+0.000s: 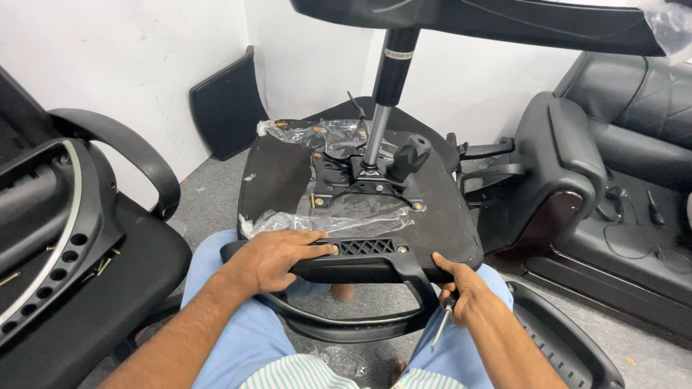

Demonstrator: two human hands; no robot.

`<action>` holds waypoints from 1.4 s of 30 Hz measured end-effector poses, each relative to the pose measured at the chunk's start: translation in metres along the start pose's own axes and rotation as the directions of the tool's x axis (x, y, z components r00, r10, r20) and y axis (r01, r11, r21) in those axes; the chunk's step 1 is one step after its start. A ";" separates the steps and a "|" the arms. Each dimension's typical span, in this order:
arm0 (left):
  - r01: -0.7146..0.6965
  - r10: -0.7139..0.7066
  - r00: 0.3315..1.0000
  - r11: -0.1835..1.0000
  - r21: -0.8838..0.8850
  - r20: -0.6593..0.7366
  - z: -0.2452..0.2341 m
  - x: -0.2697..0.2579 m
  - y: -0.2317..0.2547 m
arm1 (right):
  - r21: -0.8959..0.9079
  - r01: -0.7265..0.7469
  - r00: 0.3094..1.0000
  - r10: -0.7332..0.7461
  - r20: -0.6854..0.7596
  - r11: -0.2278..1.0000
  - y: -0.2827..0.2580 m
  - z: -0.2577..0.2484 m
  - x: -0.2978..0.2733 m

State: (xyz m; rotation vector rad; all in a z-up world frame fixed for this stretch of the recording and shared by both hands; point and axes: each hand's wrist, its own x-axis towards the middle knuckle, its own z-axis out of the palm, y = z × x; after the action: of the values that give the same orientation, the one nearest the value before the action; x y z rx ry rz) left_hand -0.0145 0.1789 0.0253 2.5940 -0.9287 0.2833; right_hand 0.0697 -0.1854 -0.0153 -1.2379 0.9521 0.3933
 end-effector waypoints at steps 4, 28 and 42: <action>0.081 -0.081 0.997 0.995 0.062 -0.002 0.002 -0.003 0.003 | 0.027 -0.011 1.000 0.011 -0.007 1.000 0.006 0.007 0.002; -0.137 -0.711 0.204 -0.701 -0.700 0.673 0.151 0.082 0.066 | 0.120 0.025 0.998 -0.018 -0.060 0.992 0.009 0.012 0.006; -0.322 -0.794 0.043 -0.585 -0.744 0.606 0.132 0.099 0.081 | -0.067 0.301 0.953 -0.302 -0.006 0.951 -0.014 -0.001 -0.011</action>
State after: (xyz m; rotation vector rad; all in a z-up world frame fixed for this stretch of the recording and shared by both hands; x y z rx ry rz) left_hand 0.0169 0.0110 -0.0429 0.4401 0.9491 0.1288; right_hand 0.0733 -0.1882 0.0020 -1.4233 0.7518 0.1729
